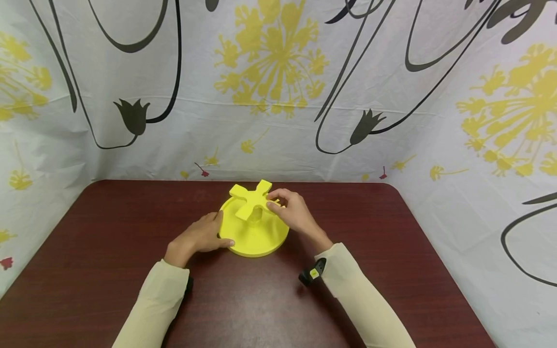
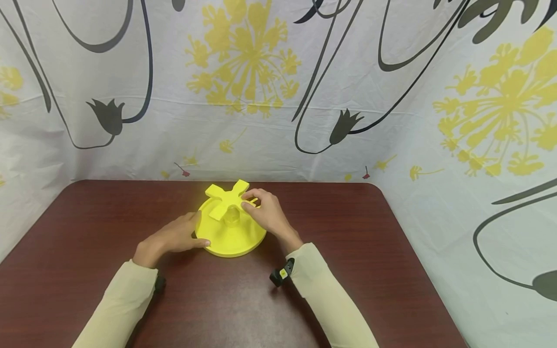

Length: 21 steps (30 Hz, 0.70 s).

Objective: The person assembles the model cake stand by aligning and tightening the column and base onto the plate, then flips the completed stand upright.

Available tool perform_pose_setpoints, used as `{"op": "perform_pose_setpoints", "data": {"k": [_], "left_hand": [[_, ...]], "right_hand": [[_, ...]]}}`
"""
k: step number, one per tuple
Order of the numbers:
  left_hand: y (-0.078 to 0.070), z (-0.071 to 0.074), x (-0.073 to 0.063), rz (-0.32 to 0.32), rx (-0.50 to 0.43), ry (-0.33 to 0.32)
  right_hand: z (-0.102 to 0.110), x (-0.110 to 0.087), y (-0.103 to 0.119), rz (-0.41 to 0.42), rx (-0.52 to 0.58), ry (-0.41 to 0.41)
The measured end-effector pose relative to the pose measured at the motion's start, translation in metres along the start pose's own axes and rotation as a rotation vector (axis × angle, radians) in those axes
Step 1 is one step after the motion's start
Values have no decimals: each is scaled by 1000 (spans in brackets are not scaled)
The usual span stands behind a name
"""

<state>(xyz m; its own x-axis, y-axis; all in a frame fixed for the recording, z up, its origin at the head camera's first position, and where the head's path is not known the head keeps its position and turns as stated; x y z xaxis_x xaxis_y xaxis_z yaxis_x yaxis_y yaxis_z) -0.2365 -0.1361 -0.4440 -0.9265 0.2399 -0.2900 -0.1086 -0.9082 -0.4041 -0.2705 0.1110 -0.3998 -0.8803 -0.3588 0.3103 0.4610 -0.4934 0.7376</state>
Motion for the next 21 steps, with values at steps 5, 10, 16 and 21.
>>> {"op": "perform_pose_setpoints", "data": {"k": [5,10,16,21], "left_hand": [[0,1,0,0,5,0],[1,1,0,1,2,-2],[0,1,0,7,-9,4],[0,0,0,3,-17,4]], "right_hand": [[-2,-1,2,2,2,10],[-3,-1,2,1,5,4],[0,3,0,33,-2,-55],[3,11,0,87,-47,38]]}}
Point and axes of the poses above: each hand's wrist, its own x-axis towards the middle knuckle, its own z-axis out of the back of the hand, y = z × x, the point moved 2 cm from there along x, towards the middle knuckle, and after that the axes turned 7 degrees about z, right-handed, at the moved point
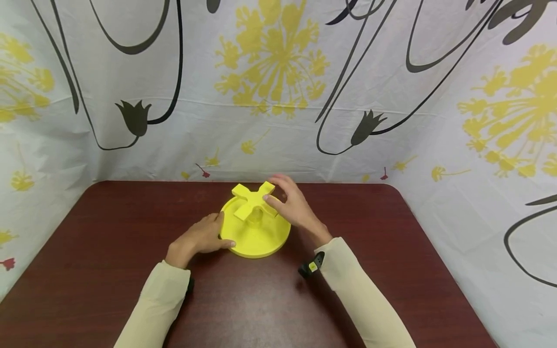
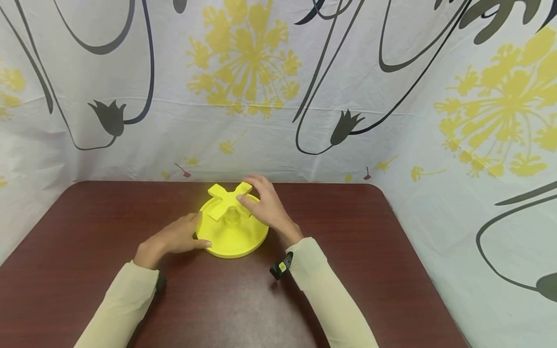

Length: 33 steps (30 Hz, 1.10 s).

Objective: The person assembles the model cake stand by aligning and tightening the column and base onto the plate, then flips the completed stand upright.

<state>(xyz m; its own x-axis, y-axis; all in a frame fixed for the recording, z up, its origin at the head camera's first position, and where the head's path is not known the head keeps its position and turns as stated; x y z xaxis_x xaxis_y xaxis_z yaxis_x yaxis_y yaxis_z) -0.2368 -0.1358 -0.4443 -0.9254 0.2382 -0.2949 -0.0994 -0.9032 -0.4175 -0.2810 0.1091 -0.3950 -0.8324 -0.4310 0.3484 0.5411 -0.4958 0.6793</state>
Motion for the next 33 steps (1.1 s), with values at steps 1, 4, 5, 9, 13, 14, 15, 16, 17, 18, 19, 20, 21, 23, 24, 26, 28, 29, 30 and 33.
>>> {"op": "perform_pose_setpoints", "data": {"k": [1,4,5,9,13,14,15,16,17,18,19,20,21,23,24,26,28,29,30,33], "left_hand": [[0,0,0,0,-6,0],[2,0,2,-1,-11,-5],[2,0,2,4,-17,-4],[2,-1,3,4,-21,-1],[2,-1,3,6,-16,5],[1,0,3,8,-14,7],[1,0,3,10,-10,9],[1,0,2,12,-6,12],[1,0,2,10,6,13],[0,0,1,11,12,15],[0,0,1,12,22,18],[0,0,1,15,34,20],[0,-1,1,18,49,20],[0,-1,1,20,75,16],[-1,-2,1,23,82,15],[-2,-2,1,20,96,12],[-3,-2,2,11,103,9],[-3,-1,2,8,106,8],[-2,-1,2,6,106,7],[1,0,4,2,91,16]], "right_hand": [[0,2,1,12,-15,57],[-2,7,5,31,-51,216],[-3,8,6,45,-72,253],[-6,13,10,82,-148,315],[-9,15,10,72,-212,304],[-10,15,10,65,-221,293],[-11,15,10,59,-228,281],[-12,15,10,56,-234,268],[-13,15,10,52,-239,254],[-14,14,10,49,-242,239],[-15,14,10,49,-251,226],[-17,13,10,49,-260,214],[-18,12,11,53,-273,200],[-21,11,13,63,-301,180],[-22,10,14,67,-316,170],[-23,9,15,70,-343,155],[-23,8,16,71,-367,149],[-22,8,16,69,-373,149],[-22,8,16,71,-376,154],[-18,8,13,70,-335,189]]}}
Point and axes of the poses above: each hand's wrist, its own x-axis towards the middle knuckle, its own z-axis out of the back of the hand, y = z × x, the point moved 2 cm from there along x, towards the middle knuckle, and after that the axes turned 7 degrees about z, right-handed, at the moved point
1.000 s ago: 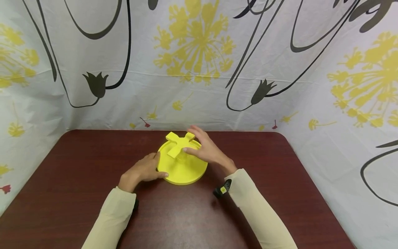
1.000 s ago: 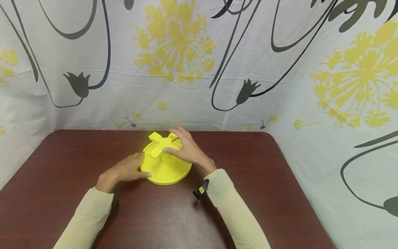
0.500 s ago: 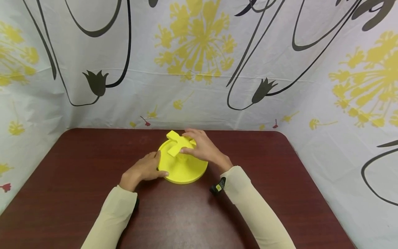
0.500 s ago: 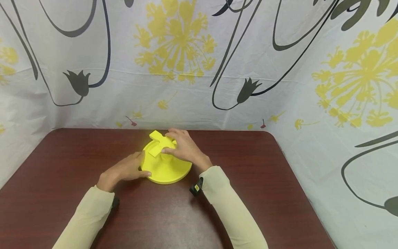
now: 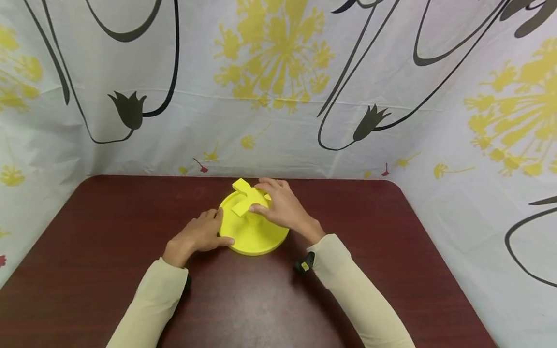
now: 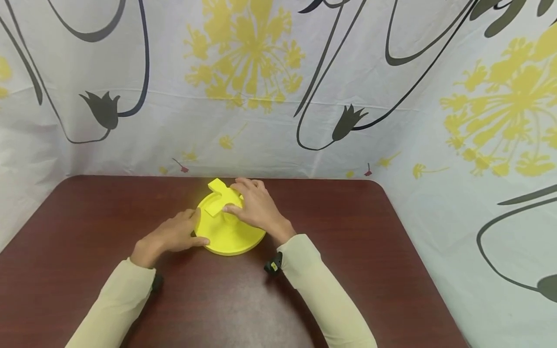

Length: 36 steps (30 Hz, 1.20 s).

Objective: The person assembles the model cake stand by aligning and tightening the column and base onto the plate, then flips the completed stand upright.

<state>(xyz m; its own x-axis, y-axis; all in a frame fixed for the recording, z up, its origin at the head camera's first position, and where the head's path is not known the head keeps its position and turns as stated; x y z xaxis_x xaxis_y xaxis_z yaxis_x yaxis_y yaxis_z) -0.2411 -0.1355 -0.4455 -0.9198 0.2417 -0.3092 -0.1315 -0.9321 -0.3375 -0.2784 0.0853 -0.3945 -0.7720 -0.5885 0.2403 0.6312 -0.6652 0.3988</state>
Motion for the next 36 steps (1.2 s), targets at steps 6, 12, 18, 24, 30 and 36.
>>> {"op": "perform_pose_setpoints", "data": {"k": [6,12,18,24,30,36], "left_hand": [[9,4,1,-11,-71,44],[15,6,4,-39,-90,74],[18,8,12,-34,-58,90],[17,6,15,-70,-73,82],[18,3,19,-146,-89,21],[21,3,24,-187,-105,9]], "right_hand": [[9,-16,-26,-9,228,57],[8,-41,-64,-10,318,166],[-9,-49,-81,-78,208,291],[-24,-49,-81,-67,135,328],[-31,-50,-78,-83,104,301],[-30,-50,-75,-82,129,267]]}}
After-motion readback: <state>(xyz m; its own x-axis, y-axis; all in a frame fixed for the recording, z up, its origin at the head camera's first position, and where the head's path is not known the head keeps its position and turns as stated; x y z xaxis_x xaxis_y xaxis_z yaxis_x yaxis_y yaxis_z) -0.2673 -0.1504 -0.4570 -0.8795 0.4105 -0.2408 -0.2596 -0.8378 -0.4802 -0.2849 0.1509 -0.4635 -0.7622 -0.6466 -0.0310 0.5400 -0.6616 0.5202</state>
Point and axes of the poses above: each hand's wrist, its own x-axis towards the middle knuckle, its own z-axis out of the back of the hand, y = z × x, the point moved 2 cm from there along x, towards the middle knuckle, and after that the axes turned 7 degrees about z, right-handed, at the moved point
